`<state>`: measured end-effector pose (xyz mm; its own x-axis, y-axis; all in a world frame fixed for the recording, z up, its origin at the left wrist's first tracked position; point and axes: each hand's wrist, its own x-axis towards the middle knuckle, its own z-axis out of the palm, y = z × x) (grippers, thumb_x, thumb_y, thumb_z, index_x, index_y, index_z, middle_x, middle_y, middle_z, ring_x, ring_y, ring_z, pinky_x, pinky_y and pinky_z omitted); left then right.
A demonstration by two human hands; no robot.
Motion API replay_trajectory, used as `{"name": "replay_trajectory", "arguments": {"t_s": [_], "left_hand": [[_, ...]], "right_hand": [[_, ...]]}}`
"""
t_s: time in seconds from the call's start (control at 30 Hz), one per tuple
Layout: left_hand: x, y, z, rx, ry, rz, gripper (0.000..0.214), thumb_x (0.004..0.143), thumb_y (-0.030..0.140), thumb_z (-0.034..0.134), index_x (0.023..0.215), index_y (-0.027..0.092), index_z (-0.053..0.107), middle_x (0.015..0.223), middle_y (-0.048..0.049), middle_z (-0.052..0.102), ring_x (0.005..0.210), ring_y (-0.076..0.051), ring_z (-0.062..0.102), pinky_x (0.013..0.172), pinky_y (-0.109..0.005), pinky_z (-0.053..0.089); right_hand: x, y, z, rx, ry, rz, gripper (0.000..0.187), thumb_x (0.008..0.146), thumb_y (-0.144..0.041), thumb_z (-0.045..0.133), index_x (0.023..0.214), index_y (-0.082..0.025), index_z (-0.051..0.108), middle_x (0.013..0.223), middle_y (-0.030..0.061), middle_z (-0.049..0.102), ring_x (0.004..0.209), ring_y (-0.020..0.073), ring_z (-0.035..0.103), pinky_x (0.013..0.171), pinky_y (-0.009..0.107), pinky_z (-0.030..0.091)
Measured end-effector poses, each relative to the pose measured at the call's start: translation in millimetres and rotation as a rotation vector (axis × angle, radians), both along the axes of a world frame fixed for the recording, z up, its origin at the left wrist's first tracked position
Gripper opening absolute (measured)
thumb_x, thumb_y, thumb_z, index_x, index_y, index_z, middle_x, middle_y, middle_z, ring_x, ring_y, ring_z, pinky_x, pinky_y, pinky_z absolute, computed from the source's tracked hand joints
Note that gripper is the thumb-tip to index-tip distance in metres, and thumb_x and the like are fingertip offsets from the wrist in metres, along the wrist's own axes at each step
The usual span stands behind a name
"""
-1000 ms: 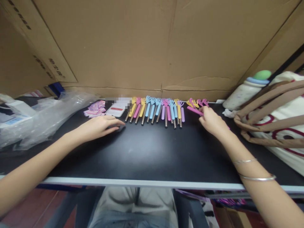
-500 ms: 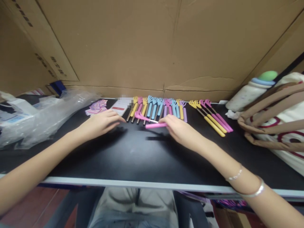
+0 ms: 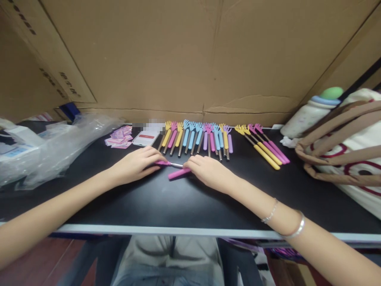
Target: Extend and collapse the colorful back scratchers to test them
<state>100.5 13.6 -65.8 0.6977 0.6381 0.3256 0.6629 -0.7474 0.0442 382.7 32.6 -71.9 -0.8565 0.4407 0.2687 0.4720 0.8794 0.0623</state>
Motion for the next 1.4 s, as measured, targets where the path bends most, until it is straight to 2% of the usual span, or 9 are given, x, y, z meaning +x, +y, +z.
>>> {"name": "replay_trajectory", "arguments": {"t_s": [0.23, 0.4, 0.53, 0.7, 0.9, 1.03, 1.13, 1.27, 1.4], "left_hand": [[-8.6, 0.0, 4.9, 0.073, 0.072, 0.041, 0.035, 0.099, 0.033, 0.034, 0.105, 0.024, 0.067, 0.097, -0.0046, 0.065, 0.092, -0.016, 0.055, 0.077, -0.026, 0.045], [-24.1, 2.4, 14.2, 0.001, 0.101, 0.01, 0.031, 0.097, 0.03, 0.04, 0.106, 0.03, 0.069, 0.094, -0.0008, 0.069, 0.092, -0.016, 0.056, 0.077, -0.025, 0.044], [-33.2, 4.2, 23.0, -0.028, 0.152, 0.007, 0.028, 0.095, 0.03, 0.043, 0.101, 0.031, 0.071, 0.088, -0.0002, 0.07, 0.087, -0.015, 0.058, 0.076, -0.025, 0.044], [-21.0, 3.7, 28.4, 0.103, 0.179, 0.099, 0.026, 0.093, 0.032, 0.045, 0.099, 0.027, 0.07, 0.084, -0.0025, 0.066, 0.081, -0.016, 0.06, 0.068, -0.025, 0.042], [18.6, 3.5, 20.7, 0.199, 0.211, 0.009, 0.025, 0.093, 0.038, 0.049, 0.106, 0.02, 0.061, 0.098, -0.0051, 0.065, 0.094, -0.018, 0.057, 0.068, -0.025, 0.041], [35.6, 8.9, 11.6, 0.243, 0.238, -0.042, 0.018, 0.092, 0.034, 0.051, 0.093, 0.018, 0.059, 0.093, -0.0044, 0.063, 0.086, -0.017, 0.059, 0.065, -0.026, 0.041], [36.8, 12.5, 6.9, 0.298, 0.229, -0.051, 0.014, 0.091, 0.029, 0.049, 0.087, 0.017, 0.056, 0.085, -0.0038, 0.062, 0.077, -0.016, 0.06, 0.061, -0.026, 0.04], [26.8, 13.8, 4.8, 0.329, 0.178, 0.006, 0.01, 0.091, 0.025, 0.047, 0.089, 0.017, 0.053, 0.073, -0.0007, 0.063, 0.065, -0.014, 0.061, 0.052, -0.024, 0.035], [15.5, 13.5, 6.4, 0.362, 0.099, 0.021, 0.013, 0.094, 0.023, 0.042, 0.097, 0.018, 0.054, 0.081, -0.0008, 0.068, 0.069, -0.012, 0.064, 0.051, -0.021, 0.034]], "right_hand": [[13.7, -3.5, 14.5, 0.008, 0.017, -0.045, 0.028, 0.097, -0.029, 0.037, 0.107, -0.022, 0.063, 0.093, 0.0053, 0.066, 0.085, 0.0155, 0.06, 0.073, 0.027, 0.045], [21.4, -4.0, 20.0, -0.046, 0.024, -0.081, 0.028, 0.096, -0.03, 0.038, 0.106, -0.023, 0.064, 0.091, 0.0046, 0.067, 0.085, 0.0151, 0.062, 0.073, 0.026, 0.046], [22.4, -3.7, 20.6, -0.082, 0.03, -0.086, 0.026, 0.095, -0.028, 0.04, 0.104, -0.024, 0.063, 0.094, 0.0038, 0.068, 0.086, 0.0145, 0.063, 0.072, 0.025, 0.046], [23.1, -2.6, 17.9, -0.089, 0.083, -0.163, 0.02, 0.092, -0.027, 0.044, 0.102, -0.024, 0.061, 0.094, 0.0025, 0.069, 0.084, 0.0145, 0.064, 0.072, 0.024, 0.045], [25.2, -2.5, 23.0, -0.057, 0.21, -0.377, 0.017, 0.089, -0.029, 0.044, 0.102, -0.023, 0.053, 0.081, 0.0005, 0.066, 0.065, 0.0136, 0.06, 0.061, 0.024, 0.041], [27.1, -1.4, 26.9, -0.058, 0.261, -0.435, 0.015, 0.088, -0.031, 0.045, 0.098, -0.023, 0.053, 0.071, -0.0015, 0.062, 0.055, 0.0119, 0.053, 0.057, 0.023, 0.038], [29.4, 0.1, 28.7, -0.083, 0.309, -0.438, 0.015, 0.087, -0.03, 0.045, 0.098, -0.023, 0.053, 0.071, -0.0016, 0.062, 0.054, 0.0119, 0.052, 0.057, 0.023, 0.038], [30.7, 4.2, 35.2, -0.093, 0.427, -0.417, 0.013, 0.087, -0.03, 0.045, 0.096, -0.021, 0.049, 0.07, -0.0002, 0.063, 0.054, 0.013, 0.054, 0.057, 0.024, 0.039], [26.0, 11.0, 42.9, -0.039, 0.426, -0.393, 0.012, 0.088, -0.028, 0.044, 0.097, -0.021, 0.049, 0.066, -0.0005, 0.059, 0.051, 0.0125, 0.051, 0.055, 0.023, 0.039]]}}
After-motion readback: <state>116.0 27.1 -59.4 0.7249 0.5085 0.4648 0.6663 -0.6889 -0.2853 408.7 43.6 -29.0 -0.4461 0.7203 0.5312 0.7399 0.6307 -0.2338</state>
